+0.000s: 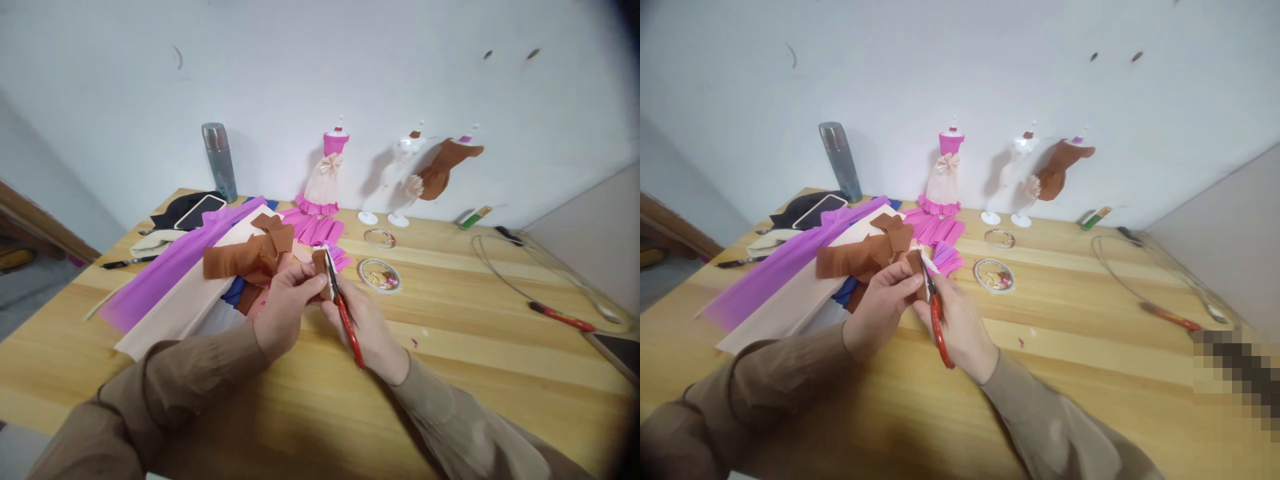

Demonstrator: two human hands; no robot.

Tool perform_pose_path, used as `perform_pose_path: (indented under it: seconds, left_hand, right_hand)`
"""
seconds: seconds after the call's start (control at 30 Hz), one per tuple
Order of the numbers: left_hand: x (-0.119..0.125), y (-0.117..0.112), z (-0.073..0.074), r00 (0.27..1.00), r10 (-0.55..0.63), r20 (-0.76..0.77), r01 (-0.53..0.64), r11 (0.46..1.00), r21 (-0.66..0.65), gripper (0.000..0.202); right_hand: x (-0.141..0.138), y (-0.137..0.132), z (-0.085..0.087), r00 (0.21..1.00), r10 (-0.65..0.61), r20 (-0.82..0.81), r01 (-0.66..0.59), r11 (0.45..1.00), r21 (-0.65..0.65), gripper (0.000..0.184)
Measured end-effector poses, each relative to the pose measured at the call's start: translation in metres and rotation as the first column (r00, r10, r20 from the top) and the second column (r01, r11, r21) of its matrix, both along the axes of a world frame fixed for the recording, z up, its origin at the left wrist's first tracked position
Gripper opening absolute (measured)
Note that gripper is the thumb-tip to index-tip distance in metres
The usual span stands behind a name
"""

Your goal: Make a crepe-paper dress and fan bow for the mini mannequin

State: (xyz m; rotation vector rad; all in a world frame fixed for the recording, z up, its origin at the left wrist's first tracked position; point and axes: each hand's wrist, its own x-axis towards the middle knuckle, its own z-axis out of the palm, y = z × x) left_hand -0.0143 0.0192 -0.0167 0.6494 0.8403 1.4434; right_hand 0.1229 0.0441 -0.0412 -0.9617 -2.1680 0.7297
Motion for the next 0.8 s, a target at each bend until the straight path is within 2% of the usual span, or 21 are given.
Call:
perform_pose_path:
  seconds: [0.13,0.43,0.8]
  left_hand:
    - [0.0004,0.0000,-0.0035,0.999,-0.018,-0.043,0.018,1.000,-0.003,0.029]
    - [0.0010,0.0001,-0.0049,0.996,-0.020,-0.091,0.023,0.999,0.033,0.023]
    - [0.0004,0.0000,-0.0058,0.998,-0.021,-0.064,0.023,0.999,0.023,0.024]
  right_hand:
    - [0.0015,0.0023,-0.0007,1.000,-0.019,0.020,0.018,0.999,0.036,0.023]
    - [0.0005,0.0005,0.0036,1.000,-0.021,-0.010,0.021,1.000,-0.018,0.020]
    - [-0.0004,0.0000,0.0005,0.997,-0.050,-0.066,0.047,0.998,-0.038,0.018]
